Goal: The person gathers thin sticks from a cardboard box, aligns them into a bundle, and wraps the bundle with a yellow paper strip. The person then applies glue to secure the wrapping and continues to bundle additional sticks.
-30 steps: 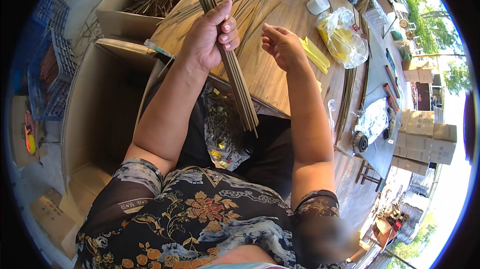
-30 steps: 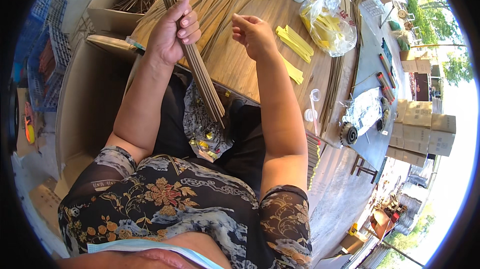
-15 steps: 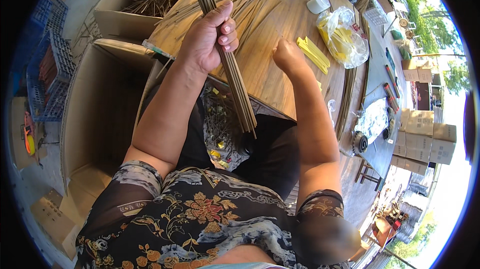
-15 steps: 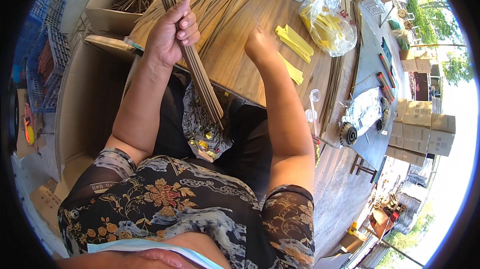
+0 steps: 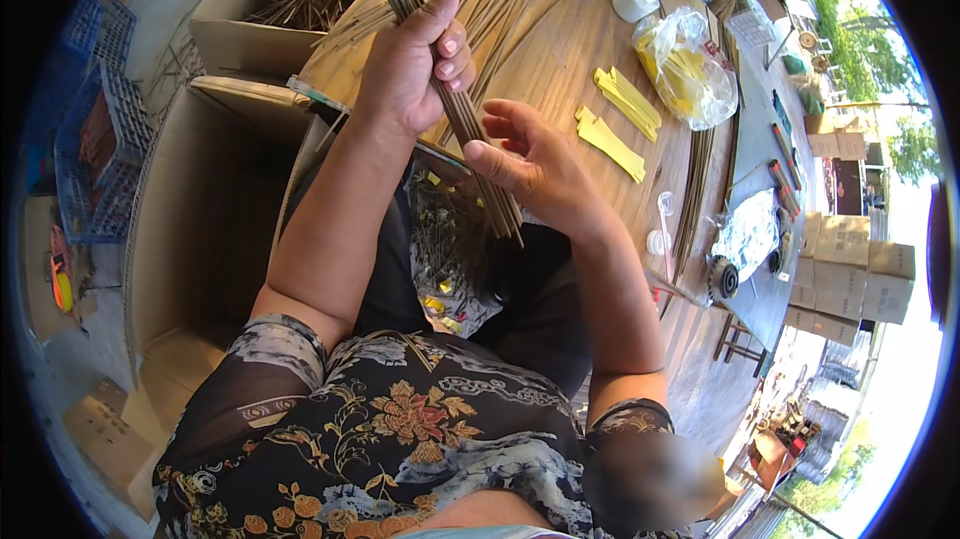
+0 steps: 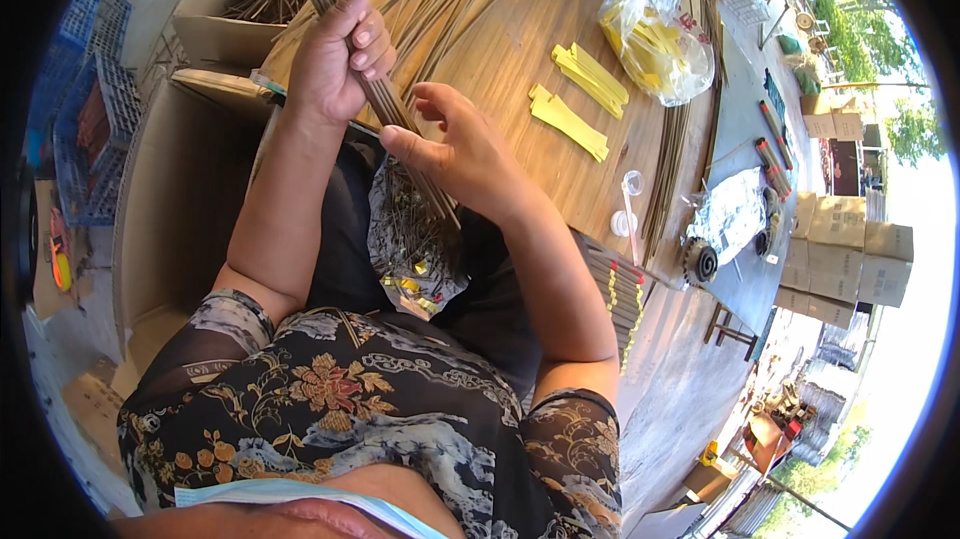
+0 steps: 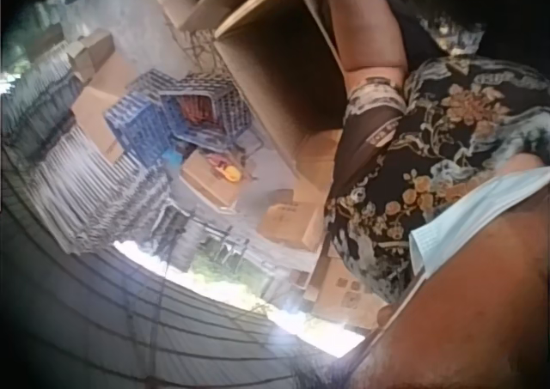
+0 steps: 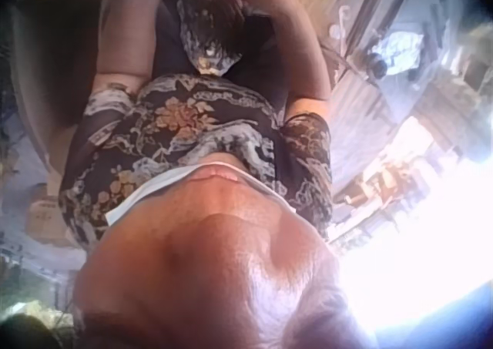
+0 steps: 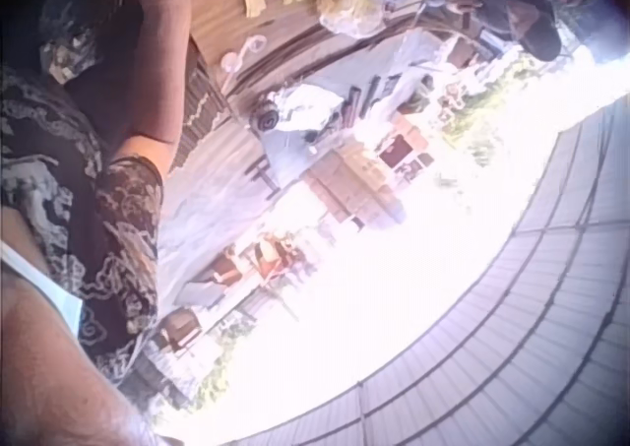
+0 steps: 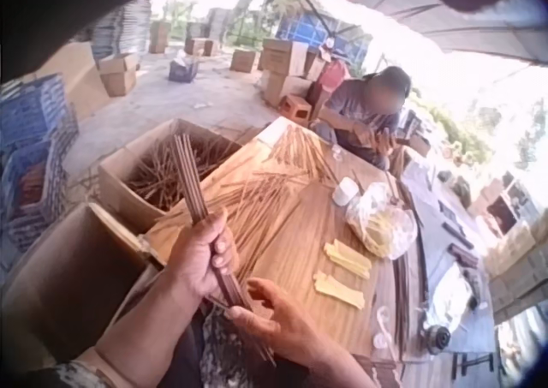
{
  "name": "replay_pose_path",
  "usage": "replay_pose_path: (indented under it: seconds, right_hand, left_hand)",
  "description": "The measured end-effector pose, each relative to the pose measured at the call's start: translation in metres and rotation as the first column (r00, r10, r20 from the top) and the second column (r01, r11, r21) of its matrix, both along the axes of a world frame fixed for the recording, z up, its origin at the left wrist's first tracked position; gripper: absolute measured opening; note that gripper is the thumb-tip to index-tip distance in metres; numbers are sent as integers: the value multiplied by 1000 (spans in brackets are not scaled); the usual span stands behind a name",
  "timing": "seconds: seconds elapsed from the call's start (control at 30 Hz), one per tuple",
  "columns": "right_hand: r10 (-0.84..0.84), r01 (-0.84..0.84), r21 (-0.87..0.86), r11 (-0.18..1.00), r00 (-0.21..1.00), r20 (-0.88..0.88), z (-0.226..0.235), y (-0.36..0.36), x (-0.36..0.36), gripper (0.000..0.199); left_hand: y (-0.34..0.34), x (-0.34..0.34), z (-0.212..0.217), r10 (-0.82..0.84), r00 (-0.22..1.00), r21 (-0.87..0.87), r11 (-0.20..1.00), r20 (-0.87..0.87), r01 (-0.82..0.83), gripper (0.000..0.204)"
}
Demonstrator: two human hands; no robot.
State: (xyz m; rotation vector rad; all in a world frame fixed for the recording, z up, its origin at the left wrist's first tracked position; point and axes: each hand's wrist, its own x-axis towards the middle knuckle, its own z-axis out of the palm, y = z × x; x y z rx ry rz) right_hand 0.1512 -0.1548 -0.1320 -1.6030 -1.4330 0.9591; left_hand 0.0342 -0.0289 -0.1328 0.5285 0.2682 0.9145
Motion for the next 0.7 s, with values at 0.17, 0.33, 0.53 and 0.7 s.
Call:
replay_pose_path:
  seconds: [0.17,0.33,0.53,0.7]
  right_hand:
    - [-378,428,54,902,845,-379,23,-30,16,28]
    - [-419,501,95,860,800,-430,17,-49,29,22]
    - [-436,554,92,827,737,-516,3,-67,43,19]
    - [-439,557,101,824,742,-506,1,-70,47,20]
  left_hand:
    - [-17,3,41,172,985,381,909,30,-171,28]
    - [-37,38,69,287,957,705,689,-50,-170,28]
    - [-51,81,23,325,881,779,622,-343,75,26]
    - [-53,87,19,358,879,801,597,-315,44,25]
